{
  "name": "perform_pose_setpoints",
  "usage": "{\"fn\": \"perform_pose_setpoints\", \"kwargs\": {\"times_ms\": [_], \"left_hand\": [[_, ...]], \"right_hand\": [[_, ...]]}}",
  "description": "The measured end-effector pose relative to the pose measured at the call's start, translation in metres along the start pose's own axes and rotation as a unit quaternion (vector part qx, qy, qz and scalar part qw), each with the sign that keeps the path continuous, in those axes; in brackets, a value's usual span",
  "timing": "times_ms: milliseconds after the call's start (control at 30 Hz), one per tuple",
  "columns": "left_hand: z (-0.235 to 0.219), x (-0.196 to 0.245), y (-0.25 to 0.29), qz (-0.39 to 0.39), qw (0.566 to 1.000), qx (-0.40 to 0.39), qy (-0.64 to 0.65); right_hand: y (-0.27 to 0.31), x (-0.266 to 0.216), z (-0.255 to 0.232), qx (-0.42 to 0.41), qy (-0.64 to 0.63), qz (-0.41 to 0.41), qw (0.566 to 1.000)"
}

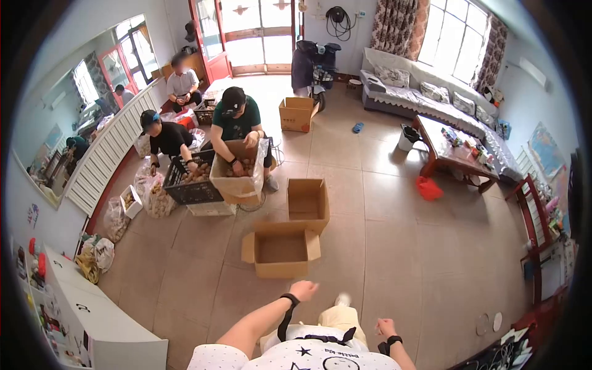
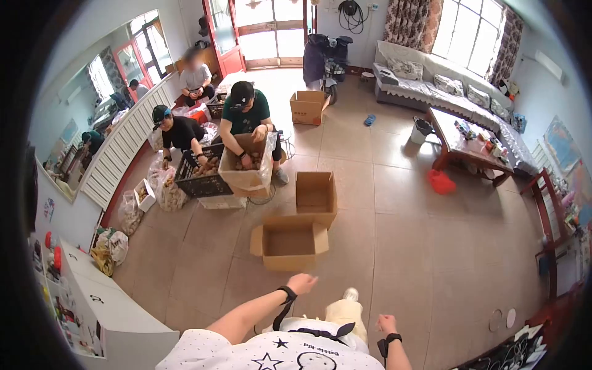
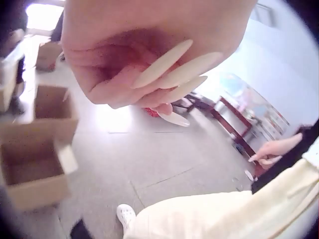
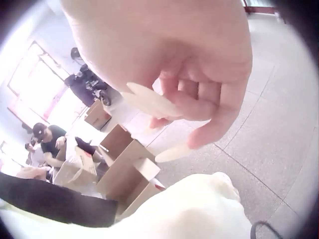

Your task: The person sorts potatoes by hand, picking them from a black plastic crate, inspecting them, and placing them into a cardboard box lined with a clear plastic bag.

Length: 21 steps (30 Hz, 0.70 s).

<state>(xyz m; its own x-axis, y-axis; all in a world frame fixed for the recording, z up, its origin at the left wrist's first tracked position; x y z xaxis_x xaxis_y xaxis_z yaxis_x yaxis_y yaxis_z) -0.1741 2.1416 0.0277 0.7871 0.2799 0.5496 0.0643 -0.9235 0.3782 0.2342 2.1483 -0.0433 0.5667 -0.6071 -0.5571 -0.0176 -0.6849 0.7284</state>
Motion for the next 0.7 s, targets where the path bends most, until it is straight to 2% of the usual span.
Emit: {"fn": "perform_pose_setpoints", "kwargs": {"times_ms": [67,100,167,233,267,300,367,400,433,467,533,567,600,633,667,700], "left_hand": [[-0.021,0.057,-0.074,0.075,0.996,0.034,-0.023],[-0.024,0.065,-0.105,0.063,0.997,0.033,-0.015],[-0.044,0.08,-0.158,-0.021,0.997,0.05,0.049],[-0.037,0.047,-0.19,-0.122,0.976,0.118,0.137],[-0.023,0.018,-0.198,-0.209,0.953,0.13,0.174],[-0.026,0.003,-0.193,-0.274,0.937,0.124,0.177],[-0.01,-0.044,-0.182,-0.4,0.901,0.055,0.162],[-0.002,-0.069,-0.178,-0.431,0.887,0.036,0.158],[-0.012,-0.073,-0.169,-0.476,0.865,0.056,0.147],[0.002,-0.1,-0.166,-0.521,0.833,0.059,0.179],[-0.002,-0.103,-0.173,-0.609,0.75,0.08,0.248],[0.011,-0.115,-0.183,-0.641,0.715,0.104,0.259],[0.018,-0.127,-0.2,-0.671,0.68,0.127,0.269],[-0.025,-0.09,-0.225,-0.69,0.668,0.089,0.264],[-0.057,-0.063,-0.258,-0.695,0.645,0.099,0.3],[-0.079,-0.052,-0.302,-0.654,0.683,0.097,0.31]], "right_hand": [[-0.055,-0.03,-0.031,0.014,0.011,0.005,1.0],[-0.082,-0.035,-0.052,0.033,0.025,0.017,0.999],[-0.133,-0.069,-0.089,0.041,0.085,0.022,0.995],[-0.171,-0.12,-0.124,0.067,0.132,0.027,0.989],[-0.196,-0.15,-0.139,0.064,0.138,0.026,0.988],[-0.221,-0.18,-0.148,0.052,0.13,0.022,0.99],[-0.267,-0.234,-0.167,0.034,0.133,0.019,0.99],[-0.294,-0.273,-0.17,0.031,0.152,-0.009,0.988],[-0.323,-0.31,-0.171,0.027,0.171,-0.038,0.984],[-0.354,-0.341,-0.171,0.02,0.178,-0.047,0.983],[-0.416,-0.405,-0.167,0.014,0.249,-0.073,0.966],[-0.441,-0.435,-0.166,0.012,0.252,-0.075,0.965],[-0.463,-0.475,-0.158,-0.006,0.288,-0.12,0.95],[-0.481,-0.512,-0.152,-0.024,0.325,-0.163,0.931],[-0.497,-0.541,-0.149,-0.026,0.333,-0.162,0.929],[-0.513,-0.575,-0.141,-0.04,0.318,-0.169,0.932]]}}
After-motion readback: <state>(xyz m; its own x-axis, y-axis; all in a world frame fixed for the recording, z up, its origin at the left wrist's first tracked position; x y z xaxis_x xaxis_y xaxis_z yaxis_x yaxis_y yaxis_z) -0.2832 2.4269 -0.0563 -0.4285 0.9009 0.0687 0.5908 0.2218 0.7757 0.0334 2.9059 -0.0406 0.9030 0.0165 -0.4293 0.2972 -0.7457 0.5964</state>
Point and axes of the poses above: each hand's wrist, its own y-axis away from the middle knuckle, its own z-axis out of the palm, x = y × z, the point moved 6 cm from there along -y, towards the middle knuckle, and after that the axes turned 1 degree about -y, right-handed, at the moved point
